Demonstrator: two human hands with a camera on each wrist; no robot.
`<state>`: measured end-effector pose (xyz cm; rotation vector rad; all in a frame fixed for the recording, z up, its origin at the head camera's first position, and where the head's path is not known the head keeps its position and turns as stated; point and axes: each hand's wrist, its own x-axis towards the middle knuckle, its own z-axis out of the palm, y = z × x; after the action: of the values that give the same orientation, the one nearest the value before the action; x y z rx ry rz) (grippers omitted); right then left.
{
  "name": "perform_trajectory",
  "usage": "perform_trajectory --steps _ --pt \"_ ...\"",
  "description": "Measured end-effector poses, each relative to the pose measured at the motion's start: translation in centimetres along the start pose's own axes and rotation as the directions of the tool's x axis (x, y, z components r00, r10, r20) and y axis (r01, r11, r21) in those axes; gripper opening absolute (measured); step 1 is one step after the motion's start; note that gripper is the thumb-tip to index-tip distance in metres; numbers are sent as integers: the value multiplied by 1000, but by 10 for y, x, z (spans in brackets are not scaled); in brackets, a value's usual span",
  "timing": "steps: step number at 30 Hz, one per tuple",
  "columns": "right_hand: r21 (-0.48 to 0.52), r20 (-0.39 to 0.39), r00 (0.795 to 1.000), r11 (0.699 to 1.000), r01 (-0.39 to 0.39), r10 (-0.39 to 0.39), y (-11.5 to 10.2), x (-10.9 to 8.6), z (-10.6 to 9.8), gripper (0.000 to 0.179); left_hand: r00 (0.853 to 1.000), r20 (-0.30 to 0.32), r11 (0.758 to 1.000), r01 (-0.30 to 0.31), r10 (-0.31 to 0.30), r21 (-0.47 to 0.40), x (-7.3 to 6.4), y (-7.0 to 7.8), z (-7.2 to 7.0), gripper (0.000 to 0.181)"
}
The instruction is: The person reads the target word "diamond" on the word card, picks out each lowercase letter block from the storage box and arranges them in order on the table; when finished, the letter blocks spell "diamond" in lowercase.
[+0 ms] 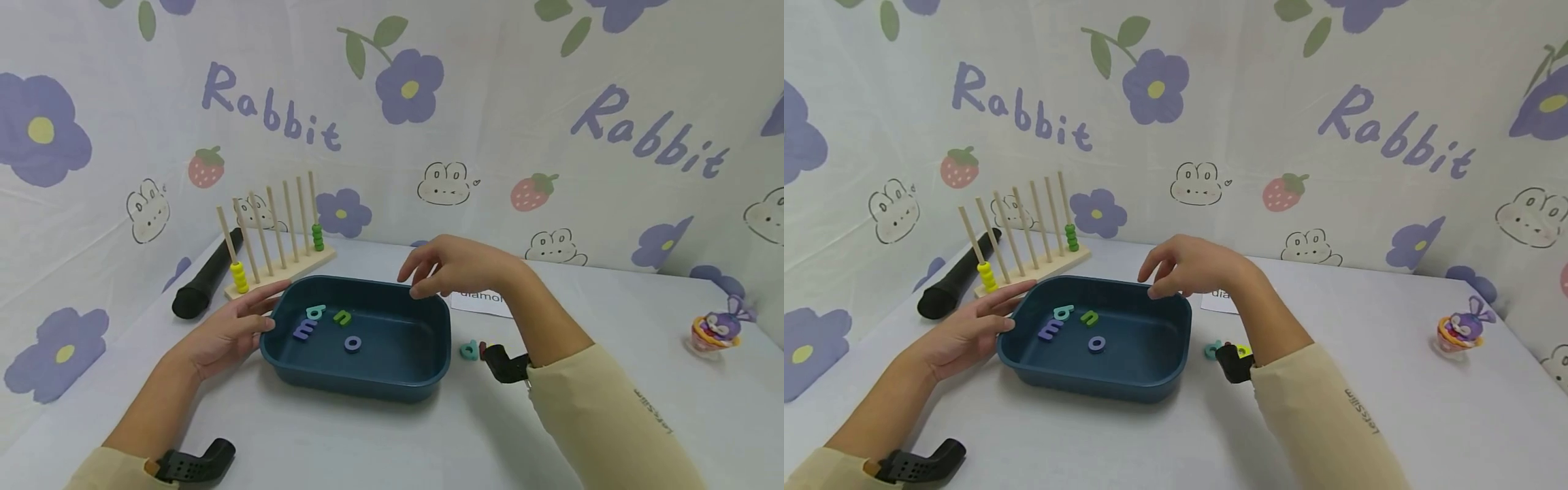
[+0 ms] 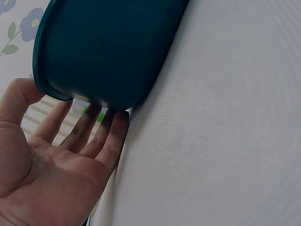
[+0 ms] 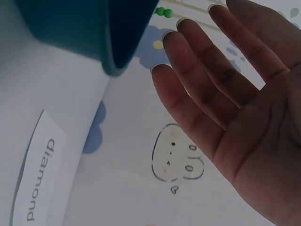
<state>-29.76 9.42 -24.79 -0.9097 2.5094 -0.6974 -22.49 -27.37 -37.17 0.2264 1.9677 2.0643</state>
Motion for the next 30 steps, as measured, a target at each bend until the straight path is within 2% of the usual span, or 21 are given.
perform_trajectory --steps 9,15,19,22,30 --pt "11 45 998 999 53 -54 -19 25 7 31 1000 1 1000 2 -2 9 -1 2 0 71" --pt "25 74 997 999 35 -37 -28 41 11 29 1000 3 1000 2 -2 3 -1 2 1 70" --pt "-2 80 996 999 41 -40 -31 49 14 28 1000 11 1000 5 -5 6 1 0 1 71" --pt "-24 77 996 998 51 -49 -34 55 18 27 1000 4 1000 6 -6 11 1 0 1 71" --pt "-5 103 993 999 49 -49 -40 71 29 24 1000 -15 999 24 -24 28 -1 2 1 72"
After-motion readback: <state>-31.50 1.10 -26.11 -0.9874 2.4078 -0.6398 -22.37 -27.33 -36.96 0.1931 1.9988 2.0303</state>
